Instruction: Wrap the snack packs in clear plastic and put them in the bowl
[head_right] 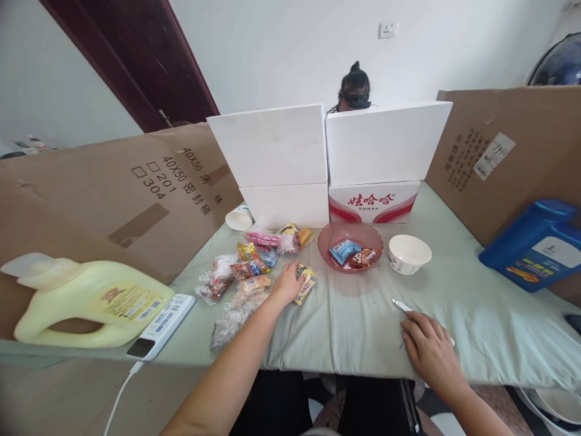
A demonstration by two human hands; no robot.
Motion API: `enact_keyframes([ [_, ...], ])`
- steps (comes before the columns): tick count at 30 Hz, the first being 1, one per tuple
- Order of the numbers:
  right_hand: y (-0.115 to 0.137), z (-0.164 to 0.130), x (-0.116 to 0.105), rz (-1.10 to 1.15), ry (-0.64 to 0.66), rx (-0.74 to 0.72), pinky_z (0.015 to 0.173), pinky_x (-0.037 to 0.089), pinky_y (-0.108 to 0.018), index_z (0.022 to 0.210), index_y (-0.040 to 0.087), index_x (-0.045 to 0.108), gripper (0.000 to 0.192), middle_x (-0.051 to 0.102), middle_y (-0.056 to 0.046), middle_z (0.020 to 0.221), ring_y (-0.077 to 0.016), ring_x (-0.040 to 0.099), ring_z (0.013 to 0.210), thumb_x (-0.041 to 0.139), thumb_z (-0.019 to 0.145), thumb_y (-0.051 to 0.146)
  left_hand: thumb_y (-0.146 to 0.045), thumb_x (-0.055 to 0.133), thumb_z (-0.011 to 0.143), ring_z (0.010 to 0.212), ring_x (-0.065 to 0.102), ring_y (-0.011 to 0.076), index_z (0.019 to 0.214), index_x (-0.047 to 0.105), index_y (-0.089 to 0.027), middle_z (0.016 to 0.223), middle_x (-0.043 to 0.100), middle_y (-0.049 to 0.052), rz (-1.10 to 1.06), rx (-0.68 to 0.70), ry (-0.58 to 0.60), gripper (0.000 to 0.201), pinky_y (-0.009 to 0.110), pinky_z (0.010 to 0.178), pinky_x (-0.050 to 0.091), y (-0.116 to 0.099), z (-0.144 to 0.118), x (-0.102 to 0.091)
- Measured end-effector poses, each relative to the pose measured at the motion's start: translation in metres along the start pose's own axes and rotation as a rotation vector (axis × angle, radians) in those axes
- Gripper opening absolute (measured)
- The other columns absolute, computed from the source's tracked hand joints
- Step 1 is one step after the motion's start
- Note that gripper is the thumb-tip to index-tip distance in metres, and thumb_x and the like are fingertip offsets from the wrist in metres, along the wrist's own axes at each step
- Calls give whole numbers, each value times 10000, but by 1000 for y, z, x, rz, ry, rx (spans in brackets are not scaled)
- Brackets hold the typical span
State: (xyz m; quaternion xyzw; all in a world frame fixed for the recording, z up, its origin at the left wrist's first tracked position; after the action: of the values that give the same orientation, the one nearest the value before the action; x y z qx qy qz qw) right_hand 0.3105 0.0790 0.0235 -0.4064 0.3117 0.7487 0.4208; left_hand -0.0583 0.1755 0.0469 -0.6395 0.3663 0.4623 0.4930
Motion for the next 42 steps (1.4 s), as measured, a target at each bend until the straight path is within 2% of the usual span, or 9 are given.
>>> enact_keyframes([
  [5,4,-3,-4,7,-37,25,874,450,-415,1025,232,648,282,634,-80,1172,-260,569,1075,431,935,387,-503,591,817,1083,619,299,1011,650,-146,1099,680,158,-2,43,133,411,331,864,459,0,-8,6],
  [9,5,-2,-9,26,-68,61,943,423,-414,1046,217,635,262,609,-95,1218,-257,534,1146,415,936,307,-438,677,764,922,662,236,1046,605,-209,1005,706,63,-59,172,188,370,296,761,485,-32,-31,12],
  [15,-7,-3,-10,-86,-47,240,933,380,-444,1164,210,598,306,636,-94,1175,-272,536,1114,445,917,310,-178,682,766,1102,573,267,1041,580,-198,1143,631,97,-115,721,-281,294,436,971,453,-108,-118,13],
  [20,-16,3,-14,-70,12,345,821,397,-401,1033,210,641,244,686,-74,993,-248,571,928,430,914,237,-258,637,819,1281,439,329,1192,550,-167,1315,531,151,-112,972,-338,394,555,1060,390,-104,-180,46],
  [25,72,42,-26,262,136,52,847,425,-369,1102,201,615,286,661,-87,1047,-230,552,967,392,930,156,-200,596,841,1325,394,332,1245,529,-227,1330,472,138,-231,948,-394,410,533,1020,450,-82,-190,40],
  [29,143,54,-21,213,357,-218,804,406,-363,1145,199,615,331,645,-87,1034,-230,519,925,444,880,97,-159,579,838,1223,502,287,1116,518,-200,1195,525,134,-432,908,-438,288,494,984,492,-72,-186,28],
  [32,122,47,-16,183,394,-196,802,399,-352,1124,203,628,350,648,-81,1026,-223,520,920,443,859,69,-150,554,850,1159,546,265,1128,470,-202,1134,565,119,-537,902,-403,296,496,956,502,-68,-183,27],
  [38,1,15,-17,28,283,91,821,431,-377,1059,189,665,308,678,-93,1009,-246,553,934,409,899,127,-294,619,853,933,586,218,1280,438,-189,932,579,67,-580,652,-440,475,414,841,528,-51,-161,18],
  [42,9,16,-44,93,31,167,889,448,-425,999,184,662,227,654,-118,1067,-265,551,1007,451,927,223,-373,615,845,681,554,154,1119,608,-186,711,540,-4,-563,446,-292,332,308,697,515,-41,-131,24],
])
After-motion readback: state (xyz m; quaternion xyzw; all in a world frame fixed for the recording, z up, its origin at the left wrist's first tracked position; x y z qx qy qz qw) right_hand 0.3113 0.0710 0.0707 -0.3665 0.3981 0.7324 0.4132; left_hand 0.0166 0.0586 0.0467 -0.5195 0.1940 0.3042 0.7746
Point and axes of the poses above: each hand's wrist, its own z-axis towards the middle knuckle, its own x-axis out of the palm, y = z × x, the point moved 10 cm from there along z, towards the middle knuckle
